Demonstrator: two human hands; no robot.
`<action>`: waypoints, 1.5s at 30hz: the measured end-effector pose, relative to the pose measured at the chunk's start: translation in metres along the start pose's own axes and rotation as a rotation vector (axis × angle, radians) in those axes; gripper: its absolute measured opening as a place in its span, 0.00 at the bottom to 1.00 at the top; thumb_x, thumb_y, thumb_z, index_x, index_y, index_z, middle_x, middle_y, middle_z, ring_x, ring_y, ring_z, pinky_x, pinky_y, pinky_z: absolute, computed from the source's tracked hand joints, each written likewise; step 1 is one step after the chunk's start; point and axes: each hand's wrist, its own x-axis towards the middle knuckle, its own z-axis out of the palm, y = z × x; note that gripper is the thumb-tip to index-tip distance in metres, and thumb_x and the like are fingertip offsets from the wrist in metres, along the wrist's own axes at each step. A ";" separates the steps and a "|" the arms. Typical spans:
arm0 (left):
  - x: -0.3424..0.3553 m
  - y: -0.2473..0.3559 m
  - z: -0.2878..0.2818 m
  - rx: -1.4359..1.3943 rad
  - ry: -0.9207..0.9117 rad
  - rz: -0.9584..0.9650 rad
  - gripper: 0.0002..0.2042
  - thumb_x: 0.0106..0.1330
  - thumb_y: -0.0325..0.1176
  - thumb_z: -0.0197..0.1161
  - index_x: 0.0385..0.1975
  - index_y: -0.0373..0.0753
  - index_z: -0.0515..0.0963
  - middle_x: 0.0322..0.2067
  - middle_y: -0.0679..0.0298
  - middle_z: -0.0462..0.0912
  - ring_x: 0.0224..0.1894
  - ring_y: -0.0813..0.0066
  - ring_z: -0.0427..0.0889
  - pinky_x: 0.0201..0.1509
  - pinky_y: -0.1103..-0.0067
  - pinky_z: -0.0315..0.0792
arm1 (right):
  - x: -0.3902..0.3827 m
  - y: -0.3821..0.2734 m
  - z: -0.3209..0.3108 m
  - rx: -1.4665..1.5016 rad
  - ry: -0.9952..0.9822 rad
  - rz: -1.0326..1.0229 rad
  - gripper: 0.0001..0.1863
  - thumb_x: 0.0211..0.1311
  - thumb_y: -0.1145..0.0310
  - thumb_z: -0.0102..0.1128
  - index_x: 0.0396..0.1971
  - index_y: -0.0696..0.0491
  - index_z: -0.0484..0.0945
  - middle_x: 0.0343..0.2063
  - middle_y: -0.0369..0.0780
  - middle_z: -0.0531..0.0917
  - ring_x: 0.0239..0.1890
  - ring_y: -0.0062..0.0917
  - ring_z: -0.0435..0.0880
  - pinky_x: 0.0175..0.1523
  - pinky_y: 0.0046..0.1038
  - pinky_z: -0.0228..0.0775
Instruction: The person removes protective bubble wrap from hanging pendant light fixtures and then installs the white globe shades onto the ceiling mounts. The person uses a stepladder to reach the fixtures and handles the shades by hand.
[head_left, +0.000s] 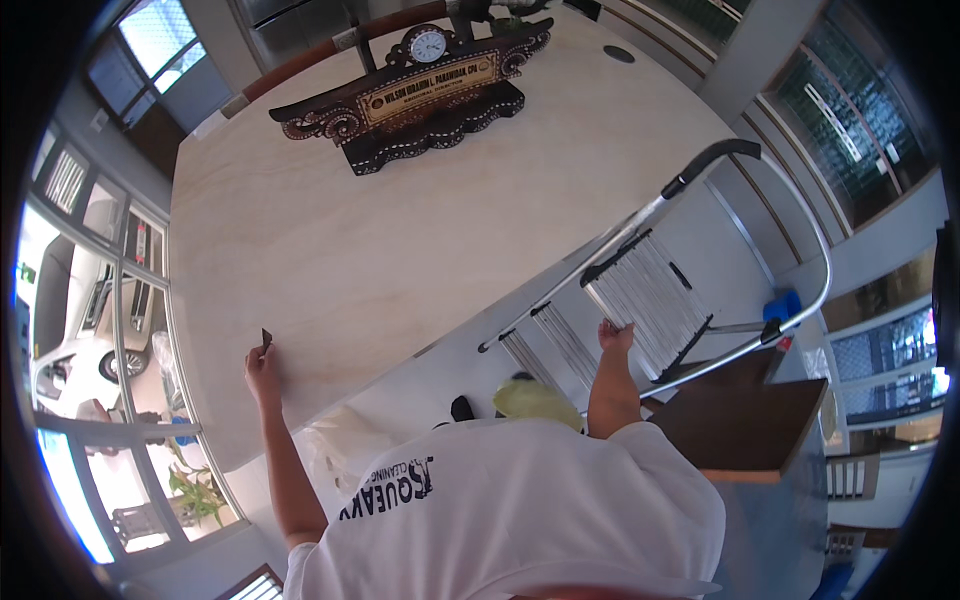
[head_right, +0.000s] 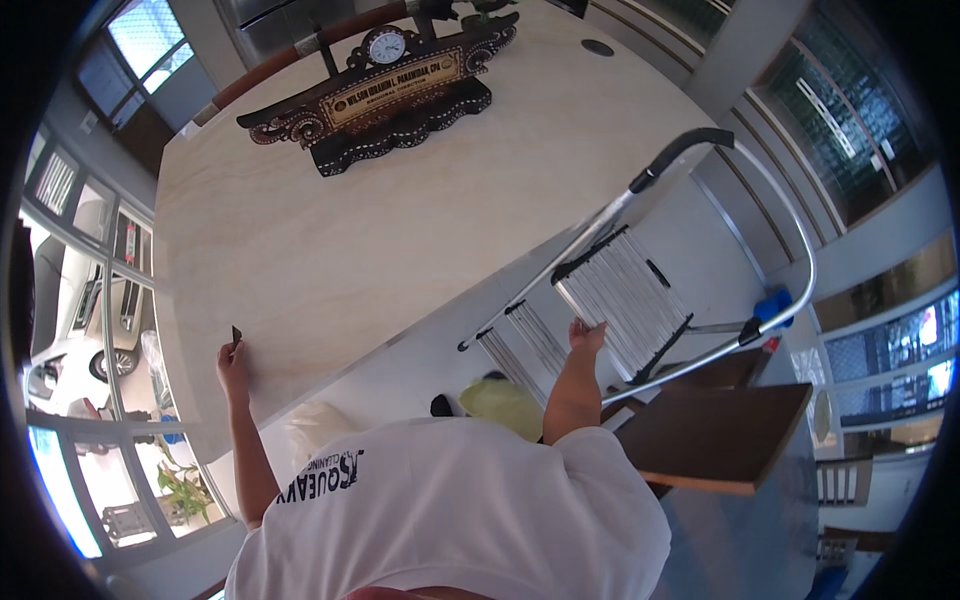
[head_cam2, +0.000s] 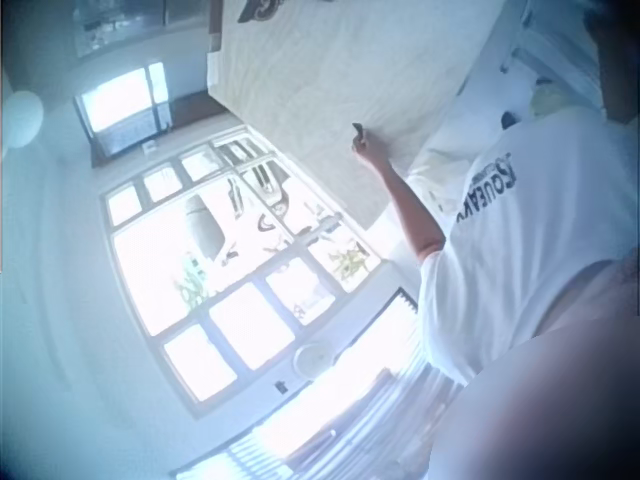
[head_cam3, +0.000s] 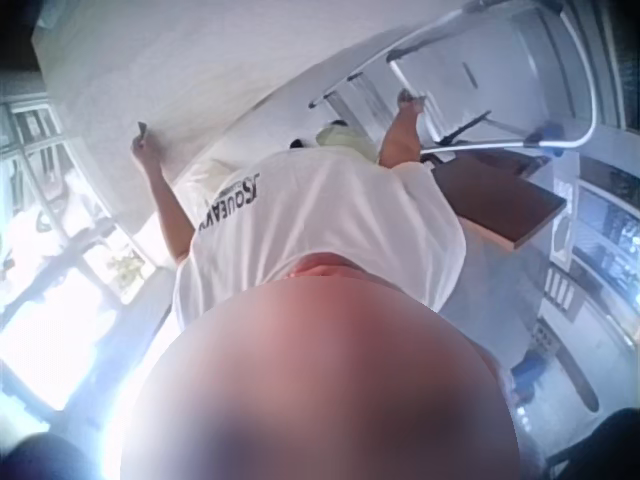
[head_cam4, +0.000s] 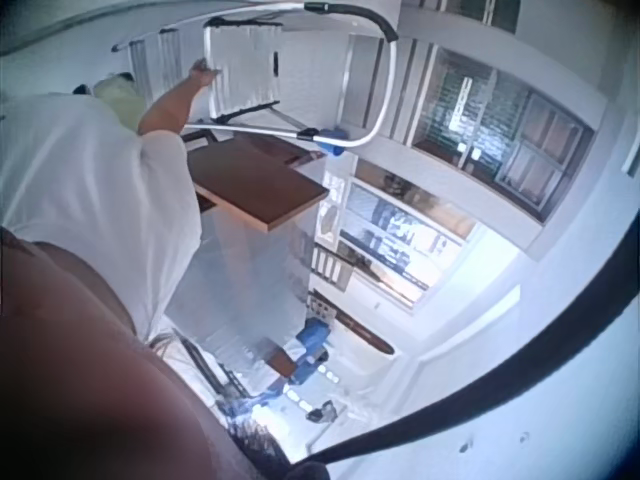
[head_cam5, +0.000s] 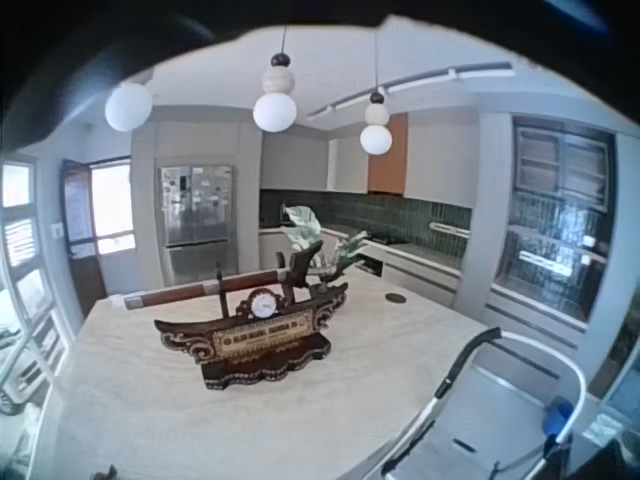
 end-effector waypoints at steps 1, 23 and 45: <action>0.010 0.000 0.007 -0.017 -0.014 0.010 0.13 0.56 0.40 0.60 0.29 0.35 0.76 0.27 0.62 0.73 0.28 0.73 0.69 0.34 0.76 0.64 | -0.006 0.007 -0.004 -0.029 0.013 0.026 0.30 0.60 0.41 0.39 0.41 0.57 0.67 0.31 0.44 0.75 0.30 0.34 0.76 0.33 0.35 0.71; 0.002 0.030 0.034 0.174 0.304 0.321 0.04 0.57 0.27 0.55 0.28 0.33 0.71 0.36 0.58 0.71 0.33 0.68 0.70 0.34 0.76 0.64 | -0.355 -0.243 0.266 -1.410 -0.338 -2.097 0.09 0.59 0.67 0.50 0.34 0.57 0.71 0.32 0.45 0.76 0.38 0.38 0.74 0.45 0.31 0.65; -0.111 0.218 0.014 0.328 0.122 -0.283 0.25 0.57 0.28 0.56 0.54 0.31 0.58 0.48 0.47 0.66 0.53 0.51 0.64 0.54 0.64 0.62 | -0.297 -0.319 0.381 -2.456 -0.707 -0.599 0.25 0.53 0.47 0.54 0.30 0.58 0.75 0.25 0.48 0.78 0.33 0.40 0.77 0.39 0.36 0.68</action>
